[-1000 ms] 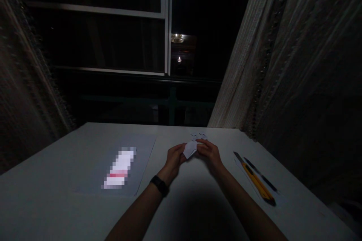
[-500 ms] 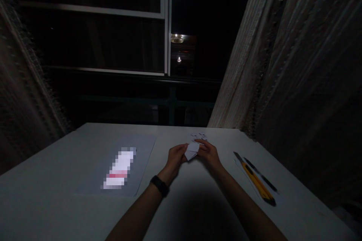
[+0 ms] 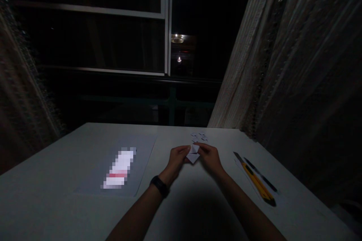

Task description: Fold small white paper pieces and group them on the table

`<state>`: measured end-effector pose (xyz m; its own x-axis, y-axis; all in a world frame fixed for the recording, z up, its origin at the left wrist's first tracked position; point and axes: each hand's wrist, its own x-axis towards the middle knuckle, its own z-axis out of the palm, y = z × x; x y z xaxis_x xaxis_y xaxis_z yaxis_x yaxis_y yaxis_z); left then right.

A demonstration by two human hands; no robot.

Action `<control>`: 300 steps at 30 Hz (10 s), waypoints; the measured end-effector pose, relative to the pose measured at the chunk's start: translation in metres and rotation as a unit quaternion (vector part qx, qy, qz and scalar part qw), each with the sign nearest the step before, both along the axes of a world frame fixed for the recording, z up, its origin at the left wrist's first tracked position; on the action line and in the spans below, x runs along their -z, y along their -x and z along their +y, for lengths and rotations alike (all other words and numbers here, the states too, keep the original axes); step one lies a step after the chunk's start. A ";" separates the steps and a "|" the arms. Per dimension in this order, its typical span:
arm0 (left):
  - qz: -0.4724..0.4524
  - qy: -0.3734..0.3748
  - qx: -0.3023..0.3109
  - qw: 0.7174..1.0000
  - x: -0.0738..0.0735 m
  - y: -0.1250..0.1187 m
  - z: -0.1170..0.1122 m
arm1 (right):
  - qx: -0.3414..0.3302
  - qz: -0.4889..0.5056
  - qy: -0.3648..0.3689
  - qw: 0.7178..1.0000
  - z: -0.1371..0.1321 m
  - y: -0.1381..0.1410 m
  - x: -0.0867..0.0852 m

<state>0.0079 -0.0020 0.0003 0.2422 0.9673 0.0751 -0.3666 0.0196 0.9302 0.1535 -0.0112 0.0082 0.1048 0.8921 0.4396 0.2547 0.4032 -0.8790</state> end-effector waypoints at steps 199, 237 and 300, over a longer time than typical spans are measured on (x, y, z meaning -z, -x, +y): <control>0.190 -0.113 -0.113 0.969 -0.006 0.002 0.004 | -0.026 -0.048 0.027 0.998 -0.010 0.010 0.003; 0.218 -0.191 -0.113 0.950 -0.011 0.008 -0.005 | -0.012 0.027 0.031 0.999 -0.003 0.005 0.006; 0.242 -0.173 -0.082 0.951 0.003 0.000 0.001 | 0.126 -0.012 0.010 0.992 -0.008 0.010 0.013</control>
<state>0.0081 -0.0007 -0.0024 0.1764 0.9331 0.3134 0.1355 -0.3384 0.9312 0.1430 -0.0194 -0.0044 0.3146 0.8479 0.4268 0.3667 0.3062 -0.8785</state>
